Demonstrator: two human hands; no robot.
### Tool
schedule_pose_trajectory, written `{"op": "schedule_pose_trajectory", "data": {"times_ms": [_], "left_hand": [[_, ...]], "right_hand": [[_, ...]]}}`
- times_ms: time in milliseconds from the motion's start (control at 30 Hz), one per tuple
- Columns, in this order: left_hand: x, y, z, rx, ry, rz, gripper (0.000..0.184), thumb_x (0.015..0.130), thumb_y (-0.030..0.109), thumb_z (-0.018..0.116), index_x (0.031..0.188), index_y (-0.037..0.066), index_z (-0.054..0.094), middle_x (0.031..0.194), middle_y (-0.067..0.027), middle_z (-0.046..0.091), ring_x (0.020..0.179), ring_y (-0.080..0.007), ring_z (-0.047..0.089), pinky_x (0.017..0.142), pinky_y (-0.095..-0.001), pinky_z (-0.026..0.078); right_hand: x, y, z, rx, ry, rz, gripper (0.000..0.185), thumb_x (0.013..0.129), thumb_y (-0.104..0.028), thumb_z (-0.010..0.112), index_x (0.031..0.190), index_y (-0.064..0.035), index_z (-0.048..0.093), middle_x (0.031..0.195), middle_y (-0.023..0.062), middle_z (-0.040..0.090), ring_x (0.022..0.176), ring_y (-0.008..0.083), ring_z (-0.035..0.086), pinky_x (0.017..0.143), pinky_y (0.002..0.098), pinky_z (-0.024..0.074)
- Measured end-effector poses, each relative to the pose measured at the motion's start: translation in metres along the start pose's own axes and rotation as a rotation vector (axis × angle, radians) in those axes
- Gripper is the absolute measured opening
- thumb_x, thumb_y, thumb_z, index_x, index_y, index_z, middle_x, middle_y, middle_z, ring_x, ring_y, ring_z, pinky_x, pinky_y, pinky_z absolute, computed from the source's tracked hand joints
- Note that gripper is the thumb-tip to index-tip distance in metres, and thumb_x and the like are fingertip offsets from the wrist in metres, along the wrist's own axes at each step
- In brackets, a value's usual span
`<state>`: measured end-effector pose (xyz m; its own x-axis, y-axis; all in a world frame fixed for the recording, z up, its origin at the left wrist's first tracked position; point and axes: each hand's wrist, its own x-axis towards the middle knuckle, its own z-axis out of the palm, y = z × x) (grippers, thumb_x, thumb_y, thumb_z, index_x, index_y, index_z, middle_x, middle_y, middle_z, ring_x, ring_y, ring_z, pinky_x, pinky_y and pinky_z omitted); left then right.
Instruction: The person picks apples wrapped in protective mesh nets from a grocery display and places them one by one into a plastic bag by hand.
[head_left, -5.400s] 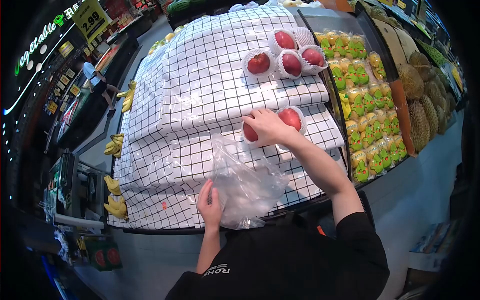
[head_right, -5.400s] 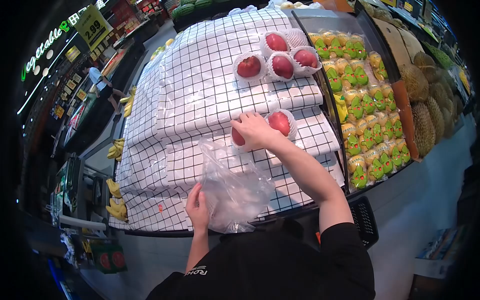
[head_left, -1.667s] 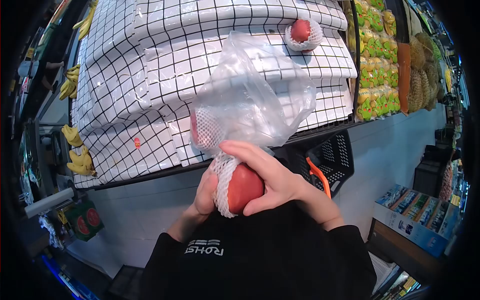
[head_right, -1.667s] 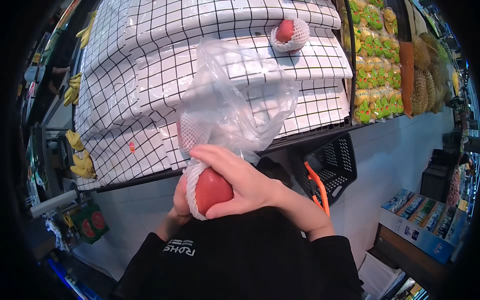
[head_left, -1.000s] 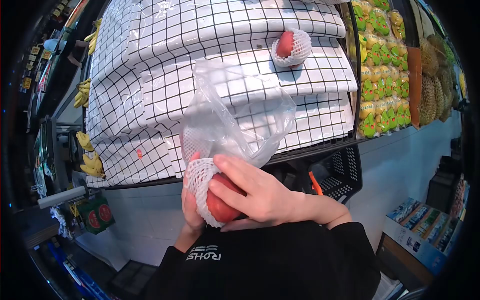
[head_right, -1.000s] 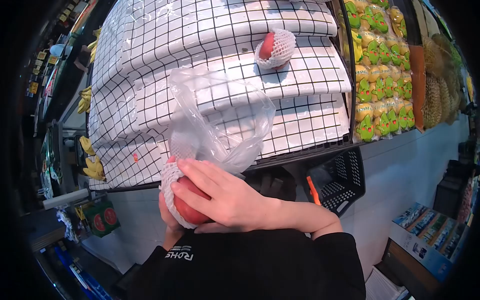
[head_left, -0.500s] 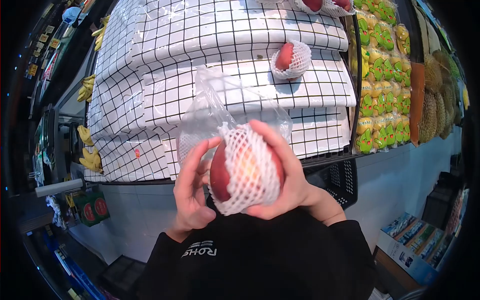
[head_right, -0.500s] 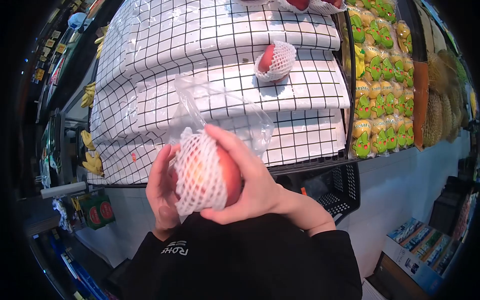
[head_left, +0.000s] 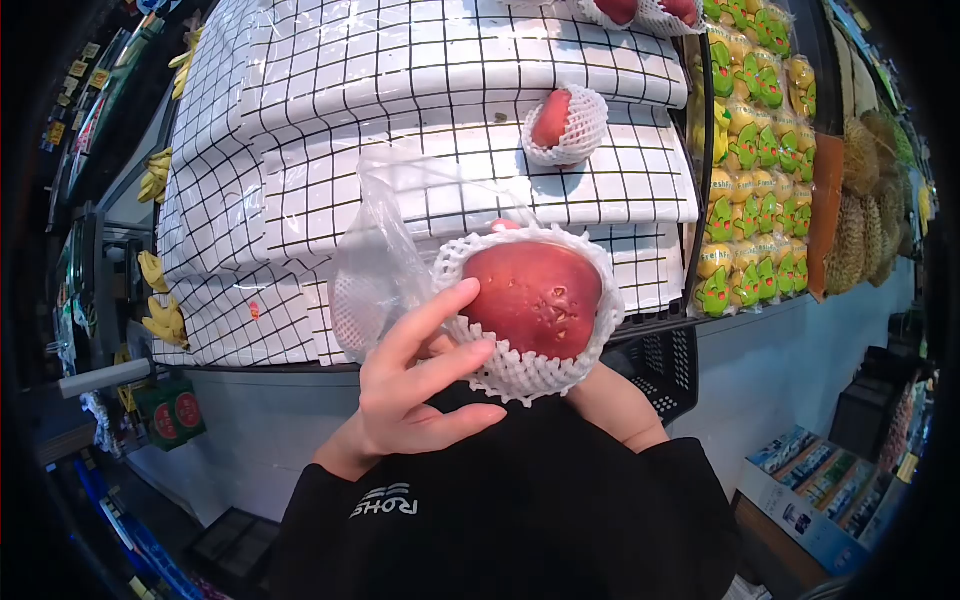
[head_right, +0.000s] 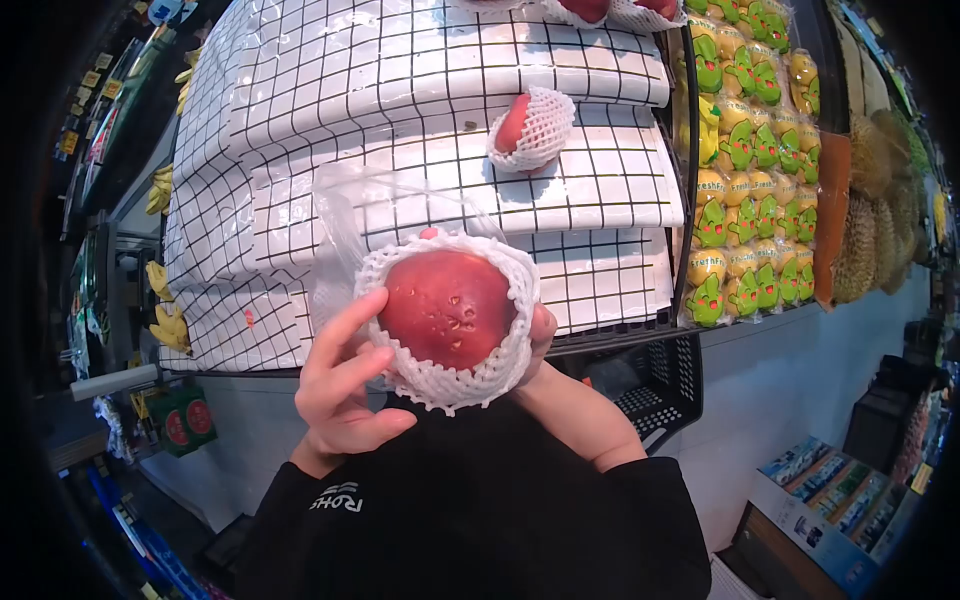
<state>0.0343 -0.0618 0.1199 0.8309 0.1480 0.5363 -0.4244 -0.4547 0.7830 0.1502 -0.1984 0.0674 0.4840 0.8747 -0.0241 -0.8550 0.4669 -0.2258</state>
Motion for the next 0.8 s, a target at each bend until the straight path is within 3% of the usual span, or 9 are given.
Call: {"op": "schedule_pose_trajectory", "data": {"times_ms": [200, 333, 433, 500, 533, 600, 633, 700, 800], "left_hand": [[0.002, -0.005, 0.002, 0.025, 0.04, 0.09, 0.047, 0.071, 0.026, 0.084, 0.111, 0.007, 0.069, 0.132, -0.0297, 0.051, 0.087, -0.0247, 0.064, 0.068, -0.0273, 0.051], [0.003, -0.016, -0.005, 0.028, 0.021, 0.119, 0.043, 0.083, 0.036, 0.073, 0.11, 0.003, 0.068, 0.131, -0.0318, 0.051, 0.089, -0.0263, 0.064, 0.069, -0.0294, 0.049], [0.011, -0.018, -0.005, 0.013, 0.068, 0.087, 0.038, 0.095, 0.03, 0.059, 0.11, -0.005, 0.066, 0.129, -0.0326, 0.053, 0.081, -0.0284, 0.066, 0.067, -0.0292, 0.052], [0.008, -0.023, 0.004, -0.054, 0.269, 0.037, 0.032, 0.09, 0.019, 0.065, 0.111, -0.006, 0.065, 0.124, -0.0286, 0.058, 0.08, -0.029, 0.068, 0.065, -0.0291, 0.054], [0.009, -0.023, -0.002, -0.046, 0.27, 0.03, 0.032, 0.09, 0.019, 0.065, 0.111, -0.006, 0.065, 0.124, -0.0286, 0.058, 0.08, -0.029, 0.068, 0.065, -0.0291, 0.054], [0.014, -0.022, -0.017, 0.29, 0.031, -0.02, 0.032, 0.081, 0.009, 0.069, 0.111, -0.002, 0.066, 0.116, -0.0204, 0.063, 0.078, -0.0249, 0.068, 0.062, -0.0296, 0.054], [0.016, -0.025, -0.018, 0.293, 0.032, -0.024, 0.032, 0.081, 0.009, 0.069, 0.111, -0.002, 0.066, 0.116, -0.0204, 0.063, 0.078, -0.0249, 0.068, 0.062, -0.0296, 0.054], [0.02, -0.028, -0.018, 0.442, -0.219, 0.034, 0.038, 0.074, 0.004, 0.068, 0.112, 0.001, 0.066, 0.111, -0.0147, 0.067, 0.067, -0.0183, 0.066, 0.055, -0.0275, 0.05], [0.026, -0.013, -0.021, 0.509, -0.383, 0.022, 0.038, 0.073, 0.012, 0.074, 0.109, 0.003, 0.066, 0.104, -0.0105, 0.069, 0.063, -0.0197, 0.063, 0.055, -0.0283, 0.048]], "right_hand": [[0.0, -0.002, -0.002, -0.053, -0.042, 0.031, 0.133, 0.054, -0.055, 0.086, 0.151, -0.0038, 0.011, 0.145, 0.0173, 0.036, 0.132, 0.0311, 0.042, 0.111, 0.0454, 0.0383], [0.0, -0.01, 0.007, -0.193, -0.063, 0.052, 0.136, 0.053, -0.05, 0.089, 0.152, -0.0063, 0.007, 0.146, 0.018, 0.034, 0.134, 0.0316, 0.041, 0.111, 0.0455, 0.0374], [0.003, -0.021, 0.02, -0.336, -0.007, -0.077, 0.132, 0.056, -0.045, 0.088, 0.152, -0.0065, 0.006, 0.146, 0.0202, 0.034, 0.133, 0.033, 0.042, 0.111, 0.0469, 0.0371], [0.008, -0.026, 0.016, -0.355, 0.011, -0.214, 0.121, 0.06, -0.044, 0.085, 0.15, -0.0033, 0.015, 0.144, 0.0204, 0.038, 0.13, 0.0338, 0.045, 0.109, 0.0477, 0.0399], [0.01, -0.034, 0.015, -0.419, 0.037, -0.253, 0.114, 0.063, -0.047, 0.082, 0.148, -0.0017, 0.021, 0.143, 0.0201, 0.04, 0.129, 0.034, 0.047, 0.108, 0.0482, 0.041], [0.019, -0.052, 0.011, -0.528, 0.054, -0.33, 0.101, 0.07, -0.043, 0.078, 0.144, 0.0013, 0.027, 0.138, 0.019, 0.045, 0.125, 0.0317, 0.051, 0.106, 0.0463, 0.0431], [0.027, -0.058, 0.013, -0.601, 0.06, -0.359, 0.098, 0.07, -0.037, 0.079, 0.143, 0.0025, 0.028, 0.135, 0.0184, 0.048, 0.121, 0.0296, 0.053, 0.104, 0.0437, 0.0445], [0.044, -0.071, 0.016, -0.748, 0.08, -0.418, 0.092, 0.071, -0.027, 0.08, 0.142, 0.0049, 0.029, 0.128, 0.0171, 0.053, 0.115, 0.0255, 0.058, 0.1, 0.0383, 0.0471], [0.059, -0.075, 0.014, -0.883, -0.029, -0.146, 0.093, 0.07, -0.02, 0.081, 0.143, 0.0035, 0.028, 0.127, 0.0142, 0.053, 0.115, 0.0218, 0.056, 0.1, 0.035, 0.0446]]}}
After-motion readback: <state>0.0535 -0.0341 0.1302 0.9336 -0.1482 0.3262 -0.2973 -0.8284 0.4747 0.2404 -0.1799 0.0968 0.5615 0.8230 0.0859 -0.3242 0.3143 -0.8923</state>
